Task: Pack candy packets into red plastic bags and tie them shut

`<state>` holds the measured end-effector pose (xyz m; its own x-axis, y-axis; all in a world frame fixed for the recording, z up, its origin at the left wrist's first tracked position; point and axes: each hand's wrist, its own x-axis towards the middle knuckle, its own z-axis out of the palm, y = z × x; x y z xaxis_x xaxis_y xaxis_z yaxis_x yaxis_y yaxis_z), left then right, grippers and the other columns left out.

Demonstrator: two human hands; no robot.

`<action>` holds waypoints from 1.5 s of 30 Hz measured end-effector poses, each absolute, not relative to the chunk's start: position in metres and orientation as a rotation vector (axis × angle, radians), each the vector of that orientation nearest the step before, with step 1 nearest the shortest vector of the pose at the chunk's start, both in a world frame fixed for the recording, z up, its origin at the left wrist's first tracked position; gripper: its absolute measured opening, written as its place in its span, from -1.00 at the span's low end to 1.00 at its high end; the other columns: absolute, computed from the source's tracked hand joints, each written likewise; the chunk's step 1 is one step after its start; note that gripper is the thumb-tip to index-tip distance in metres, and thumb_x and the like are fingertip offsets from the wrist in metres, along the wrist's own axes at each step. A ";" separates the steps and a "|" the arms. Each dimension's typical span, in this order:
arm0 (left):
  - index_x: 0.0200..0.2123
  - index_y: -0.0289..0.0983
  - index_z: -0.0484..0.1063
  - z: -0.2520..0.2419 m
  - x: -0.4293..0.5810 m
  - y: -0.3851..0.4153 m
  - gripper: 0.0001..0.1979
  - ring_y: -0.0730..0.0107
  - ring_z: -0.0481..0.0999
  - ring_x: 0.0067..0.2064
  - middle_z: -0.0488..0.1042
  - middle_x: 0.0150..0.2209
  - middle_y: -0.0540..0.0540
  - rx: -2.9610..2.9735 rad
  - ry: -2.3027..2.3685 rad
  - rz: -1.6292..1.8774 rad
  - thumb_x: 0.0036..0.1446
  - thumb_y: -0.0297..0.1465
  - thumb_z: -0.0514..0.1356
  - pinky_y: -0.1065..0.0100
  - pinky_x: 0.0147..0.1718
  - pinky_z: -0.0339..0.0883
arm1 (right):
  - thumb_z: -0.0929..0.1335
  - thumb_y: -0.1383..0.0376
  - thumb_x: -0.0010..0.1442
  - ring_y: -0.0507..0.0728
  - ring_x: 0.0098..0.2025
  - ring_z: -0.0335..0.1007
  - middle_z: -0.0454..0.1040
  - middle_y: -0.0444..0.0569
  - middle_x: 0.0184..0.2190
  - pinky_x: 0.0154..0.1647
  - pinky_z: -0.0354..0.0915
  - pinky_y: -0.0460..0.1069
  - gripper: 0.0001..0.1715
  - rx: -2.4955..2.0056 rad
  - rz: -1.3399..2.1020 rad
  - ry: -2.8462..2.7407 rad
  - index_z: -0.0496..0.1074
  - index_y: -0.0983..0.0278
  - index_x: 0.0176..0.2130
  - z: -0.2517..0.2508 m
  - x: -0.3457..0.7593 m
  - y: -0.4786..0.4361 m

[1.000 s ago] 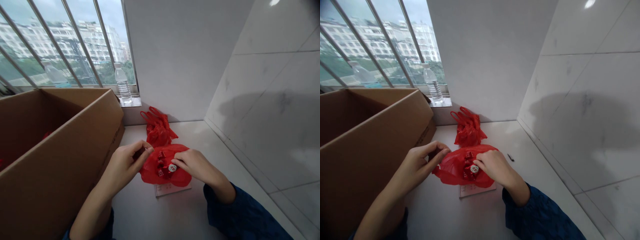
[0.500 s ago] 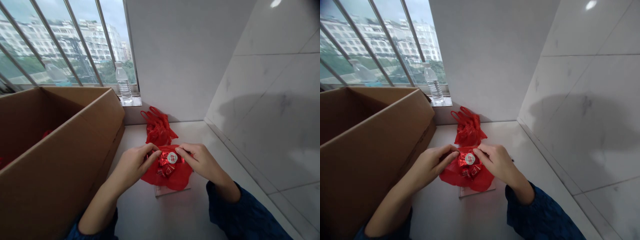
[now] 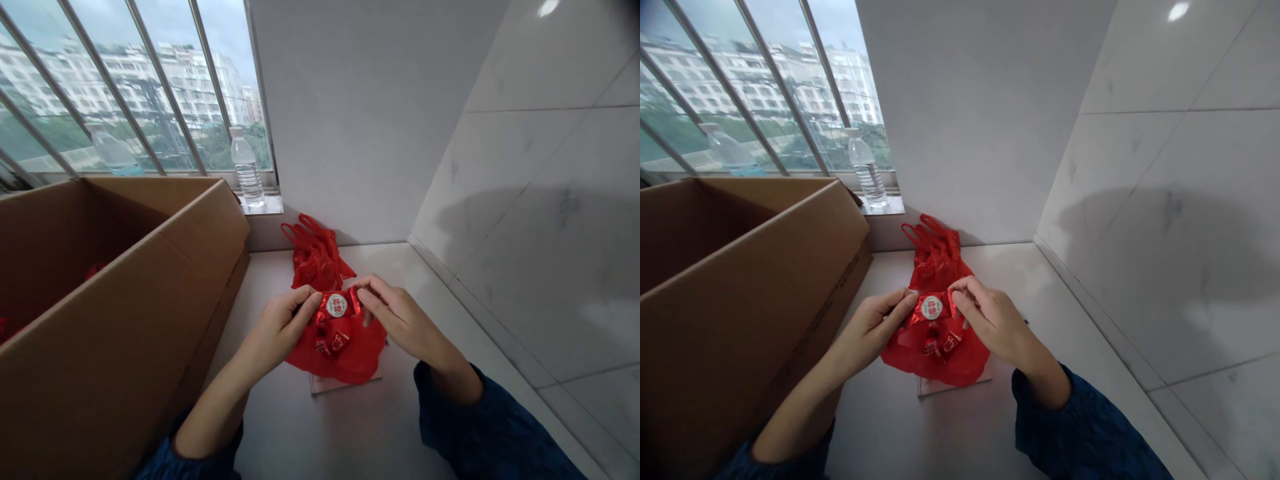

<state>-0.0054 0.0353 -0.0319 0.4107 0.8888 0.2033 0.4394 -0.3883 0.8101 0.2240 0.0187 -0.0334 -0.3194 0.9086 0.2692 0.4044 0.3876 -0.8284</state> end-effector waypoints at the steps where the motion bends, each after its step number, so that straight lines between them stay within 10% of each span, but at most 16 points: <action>1: -0.44 -0.28 0.22 -0.032 -0.006 0.036 -0.60 0.50 0.15 -0.42 0.17 -0.48 0.08 1.976 1.131 0.860 0.39 -0.16 -0.01 0.42 -0.42 0.06 | 0.14 0.14 0.46 0.02 -0.39 0.42 0.45 -0.21 -0.43 -0.27 0.25 -0.05 -0.70 -1.132 0.847 -1.907 0.37 0.19 -0.13 -0.033 0.225 0.019; 17: -0.20 -0.24 0.40 -0.028 -0.005 0.035 -0.80 0.51 0.31 -0.40 0.40 -0.40 0.07 2.051 1.089 0.950 0.36 -0.23 0.11 0.46 -0.40 0.15 | 0.27 0.27 0.37 -0.01 -0.44 0.43 0.54 -0.20 -0.42 -0.49 0.19 -0.10 -0.83 -1.118 0.806 -1.880 0.40 0.21 -0.28 -0.038 0.227 0.023; 24: -0.29 -0.27 0.42 -0.029 -0.006 0.036 -0.87 0.52 0.33 -0.34 0.41 -0.34 0.03 2.243 1.071 1.029 0.33 -0.36 0.16 0.45 -0.35 0.16 | 0.37 0.25 0.30 0.04 -0.20 0.49 0.58 -0.14 -0.23 -0.19 0.36 -0.07 -0.88 -1.012 0.693 -1.787 0.51 0.19 -0.17 -0.040 0.221 0.025; 45: -0.36 -0.28 0.41 -0.026 -0.012 0.035 -0.86 0.48 0.38 -0.34 0.45 -0.35 -0.01 2.184 0.946 1.107 0.30 -0.41 0.20 0.42 -0.35 0.21 | 0.38 0.23 0.28 0.10 -0.17 0.50 0.58 -0.08 -0.22 -0.09 0.39 0.00 -0.86 -1.001 0.752 -1.736 0.49 0.20 -0.15 -0.041 0.220 0.024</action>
